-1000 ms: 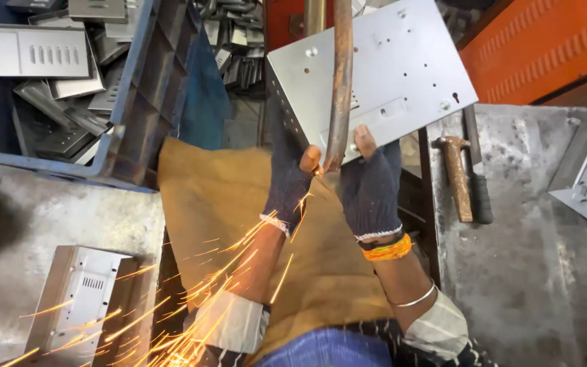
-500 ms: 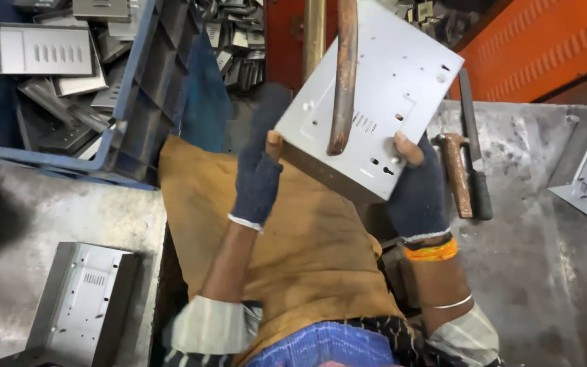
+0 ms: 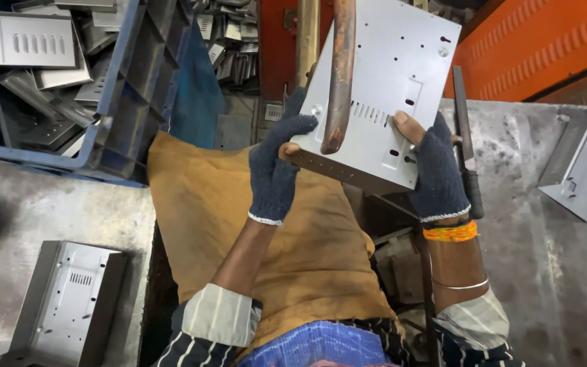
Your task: The person is performing spot welding on various metal enclosure components using an industrial welding machine.
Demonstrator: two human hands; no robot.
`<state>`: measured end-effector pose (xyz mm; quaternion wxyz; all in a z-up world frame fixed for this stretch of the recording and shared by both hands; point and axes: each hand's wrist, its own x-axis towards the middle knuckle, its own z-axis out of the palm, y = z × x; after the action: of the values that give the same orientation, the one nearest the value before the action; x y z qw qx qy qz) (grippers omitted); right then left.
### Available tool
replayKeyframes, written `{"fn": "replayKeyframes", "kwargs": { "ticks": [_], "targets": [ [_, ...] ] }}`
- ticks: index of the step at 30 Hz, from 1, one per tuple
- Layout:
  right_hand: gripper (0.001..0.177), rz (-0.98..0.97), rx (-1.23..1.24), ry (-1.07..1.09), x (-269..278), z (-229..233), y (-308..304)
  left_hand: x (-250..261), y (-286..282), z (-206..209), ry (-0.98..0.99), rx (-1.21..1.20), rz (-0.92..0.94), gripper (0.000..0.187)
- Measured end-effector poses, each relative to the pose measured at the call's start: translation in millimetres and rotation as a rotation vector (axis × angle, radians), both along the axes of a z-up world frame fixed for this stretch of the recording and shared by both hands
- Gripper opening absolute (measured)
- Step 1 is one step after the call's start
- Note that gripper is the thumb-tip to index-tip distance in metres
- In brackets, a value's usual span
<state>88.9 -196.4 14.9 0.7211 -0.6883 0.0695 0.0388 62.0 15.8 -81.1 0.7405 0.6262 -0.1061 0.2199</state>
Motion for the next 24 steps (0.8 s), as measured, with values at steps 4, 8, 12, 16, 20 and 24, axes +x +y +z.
{"fn": "replayKeyframes", "kwargs": {
  "ticks": [4, 8, 12, 16, 20, 24],
  "targets": [
    [0.044, 0.003, 0.032, -0.039, 5.2, -3.7, 0.2, 0.0, 1.8, 9.4, -0.065, 0.011, 0.010, 0.045],
    [0.042, 0.034, 0.073, -0.103, 17.8, -20.5, -10.1, -1.4, 1.0, 25.8, -0.152, 0.010, 0.034, 0.055],
    [0.043, 0.058, 0.055, -0.153, 26.2, -22.9, -9.0, -1.5, -1.1, -17.4, -0.106, 0.027, 0.083, 0.055],
    [0.046, 0.093, 0.009, -0.130, 27.7, -10.9, -3.6, -7.0, -2.0, -24.3, -0.071, 0.055, 0.141, 0.052],
    [0.051, 0.168, 0.051, -0.170, 35.5, -11.0, -14.7, -14.7, -5.5, -13.5, -0.074, 0.123, 0.162, 0.049],
    [0.056, 0.241, 0.048, -0.239, 43.5, 7.5, -13.6, -18.9, -10.6, 28.7, -0.071, 0.217, 0.113, 0.048]
  ]
}}
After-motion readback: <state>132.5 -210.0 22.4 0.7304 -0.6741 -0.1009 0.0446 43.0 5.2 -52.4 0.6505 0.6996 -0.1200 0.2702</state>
